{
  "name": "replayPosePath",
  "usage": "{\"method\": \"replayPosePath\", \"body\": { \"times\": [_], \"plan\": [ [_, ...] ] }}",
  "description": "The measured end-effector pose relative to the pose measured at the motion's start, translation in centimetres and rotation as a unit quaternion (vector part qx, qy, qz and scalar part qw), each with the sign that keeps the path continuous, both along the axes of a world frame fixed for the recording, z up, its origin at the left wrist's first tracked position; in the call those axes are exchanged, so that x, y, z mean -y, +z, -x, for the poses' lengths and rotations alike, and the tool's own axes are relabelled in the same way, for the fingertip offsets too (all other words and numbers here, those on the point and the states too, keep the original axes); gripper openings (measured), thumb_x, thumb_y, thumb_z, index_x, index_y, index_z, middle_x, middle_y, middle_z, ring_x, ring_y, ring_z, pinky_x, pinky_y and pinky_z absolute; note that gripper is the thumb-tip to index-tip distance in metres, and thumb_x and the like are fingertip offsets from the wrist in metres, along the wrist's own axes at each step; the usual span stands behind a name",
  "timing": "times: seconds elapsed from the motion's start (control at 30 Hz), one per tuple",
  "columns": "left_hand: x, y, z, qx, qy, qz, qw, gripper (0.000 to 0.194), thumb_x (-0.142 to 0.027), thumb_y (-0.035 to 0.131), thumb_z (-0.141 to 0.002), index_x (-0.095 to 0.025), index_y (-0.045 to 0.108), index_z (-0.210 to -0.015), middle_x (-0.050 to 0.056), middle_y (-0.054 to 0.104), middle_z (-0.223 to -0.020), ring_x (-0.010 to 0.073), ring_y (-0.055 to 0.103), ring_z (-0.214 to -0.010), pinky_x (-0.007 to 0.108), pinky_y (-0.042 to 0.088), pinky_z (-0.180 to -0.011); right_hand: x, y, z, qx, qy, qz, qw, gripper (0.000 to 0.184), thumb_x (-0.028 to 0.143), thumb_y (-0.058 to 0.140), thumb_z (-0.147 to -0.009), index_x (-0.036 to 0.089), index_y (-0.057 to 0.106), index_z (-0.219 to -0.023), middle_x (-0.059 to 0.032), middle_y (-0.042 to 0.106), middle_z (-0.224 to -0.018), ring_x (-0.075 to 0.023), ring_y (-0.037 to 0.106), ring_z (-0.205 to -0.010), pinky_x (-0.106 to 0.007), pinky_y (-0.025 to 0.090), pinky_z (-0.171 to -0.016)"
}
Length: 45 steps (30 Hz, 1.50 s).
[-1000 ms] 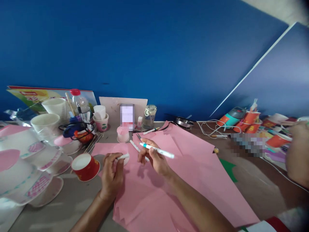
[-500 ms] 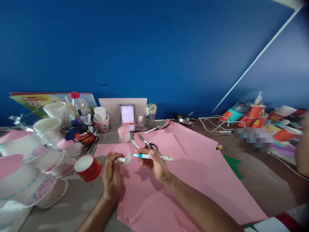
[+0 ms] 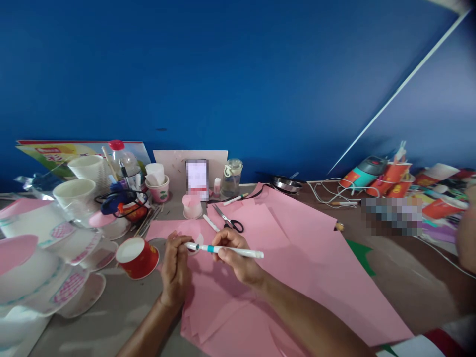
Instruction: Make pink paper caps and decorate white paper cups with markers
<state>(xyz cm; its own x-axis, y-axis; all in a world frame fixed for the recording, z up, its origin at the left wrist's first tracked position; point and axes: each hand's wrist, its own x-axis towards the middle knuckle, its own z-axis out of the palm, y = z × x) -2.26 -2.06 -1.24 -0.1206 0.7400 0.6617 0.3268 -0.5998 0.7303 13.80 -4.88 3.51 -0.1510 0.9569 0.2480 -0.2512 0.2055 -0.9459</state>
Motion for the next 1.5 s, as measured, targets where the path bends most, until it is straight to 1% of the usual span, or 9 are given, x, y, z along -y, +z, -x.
{"method": "replayPosePath", "body": {
  "times": [0.27,0.57,0.8,0.9,1.0,1.07,1.17,1.33,1.5],
  "plan": [
    [0.1,0.2,0.0,-0.066,-0.051,-0.075,0.994,0.018,-0.019,0.042,-0.093,-0.022,0.058,-0.099,-0.004,0.061,-0.07,0.013,0.058,-0.058,0.051,0.034,-0.107,0.1,-0.3,0.3,0.024,0.01,-0.007,1.0,0.02,0.039,0.057,-0.085,0.02,0.053,-0.088,0.0015,0.054,-0.069,-0.0115,0.045,-0.059,-0.025,0.037,-0.055],
    [0.9,0.5,-0.3,-0.113,-0.041,-0.107,0.987,0.02,-0.012,0.04,-0.091,-0.024,0.054,-0.101,-0.002,0.063,-0.079,0.0139,0.057,-0.065,0.05,0.033,-0.104,1.0,-1.8,1.5,-0.027,0.044,-0.02,0.998,0.033,0.049,0.045,-0.091,0.019,0.052,-0.103,0.0027,0.047,-0.065,-0.0121,0.039,-0.056,-0.026,0.032,-0.055],
    [2.7,1.0,-1.0,-0.152,-0.047,-0.092,0.983,0.024,-0.029,0.031,-0.095,-0.02,0.047,-0.111,0.0,0.057,-0.065,0.0207,0.052,-0.069,0.045,0.036,-0.084,2.0,-2.2,1.8,-0.014,0.034,-0.059,0.998,0.044,0.049,0.041,-0.094,0.022,0.049,-0.127,0.0002,0.049,-0.069,-0.015,0.046,-0.06,-0.029,0.041,-0.058],
    [3.0,1.2,-1.3,-0.147,-0.051,-0.072,0.985,0.022,-0.028,0.03,-0.095,-0.02,0.049,-0.102,0.0,0.054,-0.066,0.0211,0.049,-0.067,0.044,0.036,-0.076,2.3,-2.6,2.2,0.031,-0.036,-0.142,0.989,0.039,0.043,0.038,-0.095,0.021,0.053,-0.125,-0.0042,0.058,-0.079,-0.0161,0.052,-0.063,-0.03,0.046,-0.058],
    [3.1,1.5,-1.5,-0.151,-0.048,-0.059,0.986,0.022,-0.024,0.027,-0.096,-0.021,0.049,-0.097,0.002,0.053,-0.074,0.0202,0.048,-0.068,0.045,0.036,-0.075,2.2,-2.9,2.5,0.122,-0.116,-0.284,0.944,0.038,0.035,0.035,-0.096,0.021,0.054,-0.126,-0.0087,0.065,-0.093,-0.0197,0.06,-0.076,-0.035,0.051,-0.071],
    [3.1,1.5,-1.5,-0.152,-0.049,-0.054,0.986,0.023,-0.024,0.025,-0.096,-0.022,0.047,-0.1,0.003,0.052,-0.078,0.0207,0.048,-0.07,0.047,0.036,-0.077,1.8,-3.0,2.4,0.167,-0.135,-0.35,0.912,0.04,0.034,0.032,-0.095,0.02,0.055,-0.125,-0.0086,0.066,-0.088,-0.0213,0.062,-0.077,-0.037,0.05,-0.076],
    [3.2,1.3,-1.6,-0.15,-0.059,-0.037,0.986,0.023,-0.026,0.024,-0.097,-0.022,0.047,-0.101,0.003,0.051,-0.078,0.0217,0.048,-0.072,0.048,0.035,-0.077,1.0,-3.1,2.0,0.184,-0.136,-0.386,0.894,0.042,0.033,0.029,-0.095,0.02,0.053,-0.126,-0.0065,0.065,-0.079,-0.0197,0.059,-0.065,-0.036,0.05,-0.068],
    [3.2,0.8,-1.6,-0.153,-0.068,-0.044,0.985,0.03,-0.032,0.024,-0.097,-0.02,0.048,-0.111,0.007,0.054,-0.086,0.0244,0.05,-0.078,0.051,0.037,-0.077,0.8,-3.1,1.6,0.198,-0.154,-0.381,0.89,0.04,0.033,0.03,-0.096,0.023,0.053,-0.127,-0.0057,0.068,-0.086,-0.0194,0.064,-0.072,-0.034,0.053,-0.071],
    [3.3,0.5,-1.8,-0.15,-0.076,-0.036,0.985,0.034,-0.035,0.026,-0.097,-0.021,0.05,-0.115,0.009,0.057,-0.089,0.0257,0.053,-0.078,0.051,0.039,-0.077,1.3,-3.5,1.5,0.141,-0.12,-0.26,0.948,0.04,0.036,0.031,-0.097,0.019,0.06,-0.12,-0.0101,0.07,-0.108,-0.0204,0.068,-0.092,-0.034,0.056,-0.08]
  ]
}}
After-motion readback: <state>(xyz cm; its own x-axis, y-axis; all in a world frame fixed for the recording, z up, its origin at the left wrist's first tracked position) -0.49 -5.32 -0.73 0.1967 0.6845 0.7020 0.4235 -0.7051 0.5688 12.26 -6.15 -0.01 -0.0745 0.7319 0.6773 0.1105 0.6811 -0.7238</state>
